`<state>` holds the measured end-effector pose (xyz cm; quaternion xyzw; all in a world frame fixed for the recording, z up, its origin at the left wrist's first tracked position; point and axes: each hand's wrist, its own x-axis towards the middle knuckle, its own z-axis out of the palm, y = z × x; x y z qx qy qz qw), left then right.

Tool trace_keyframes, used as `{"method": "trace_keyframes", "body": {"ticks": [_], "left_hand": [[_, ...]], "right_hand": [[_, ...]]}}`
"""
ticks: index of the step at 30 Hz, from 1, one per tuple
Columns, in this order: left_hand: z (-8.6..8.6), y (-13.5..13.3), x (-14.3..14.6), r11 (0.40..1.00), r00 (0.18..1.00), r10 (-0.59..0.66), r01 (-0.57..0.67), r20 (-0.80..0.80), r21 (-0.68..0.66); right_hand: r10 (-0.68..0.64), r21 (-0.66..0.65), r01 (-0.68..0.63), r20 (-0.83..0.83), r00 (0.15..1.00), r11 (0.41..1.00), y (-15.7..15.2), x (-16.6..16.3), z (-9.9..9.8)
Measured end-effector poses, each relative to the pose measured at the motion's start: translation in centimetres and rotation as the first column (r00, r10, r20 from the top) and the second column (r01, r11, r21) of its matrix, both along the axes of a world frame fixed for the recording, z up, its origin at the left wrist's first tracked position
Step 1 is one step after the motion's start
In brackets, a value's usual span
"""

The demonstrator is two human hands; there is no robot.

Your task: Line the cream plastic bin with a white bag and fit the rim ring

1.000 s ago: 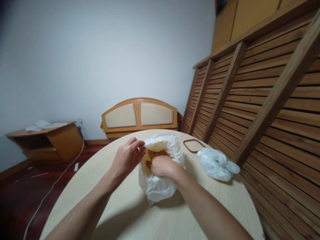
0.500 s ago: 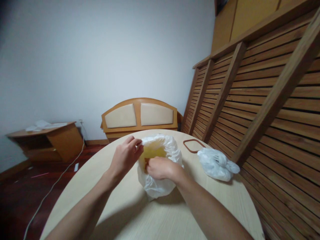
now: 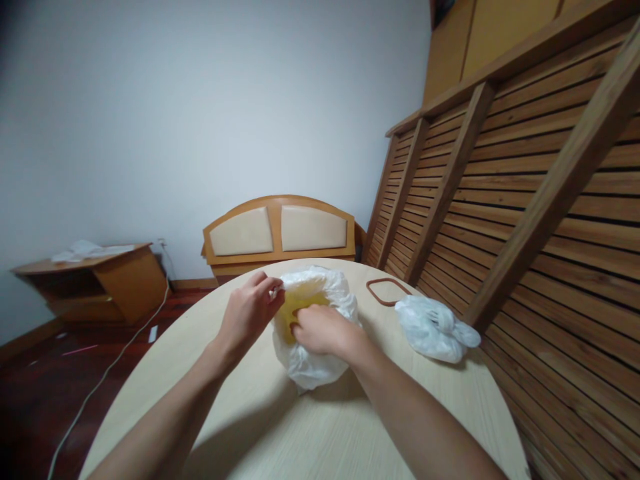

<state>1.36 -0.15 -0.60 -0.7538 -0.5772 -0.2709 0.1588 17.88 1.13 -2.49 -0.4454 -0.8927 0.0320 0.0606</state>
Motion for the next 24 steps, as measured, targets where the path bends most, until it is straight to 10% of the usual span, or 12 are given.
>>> {"method": "trace_keyframes", "body": {"ticks": [12,24], "left_hand": [[-0.1,-0.3,0.4,0.985,0.983,-0.172,0.17,-0.061,-0.024],[-0.4,-0.5,0.5,0.966,0.969,-0.23,0.239,-0.09,0.101]], "right_hand": [[-0.182,-0.009,0.185,-0.229,0.956,0.983,0.5,0.0,-0.5],[-0.02,-0.076,0.029,0.107,0.994,0.997,0.4,-1.0,-1.6]]}}
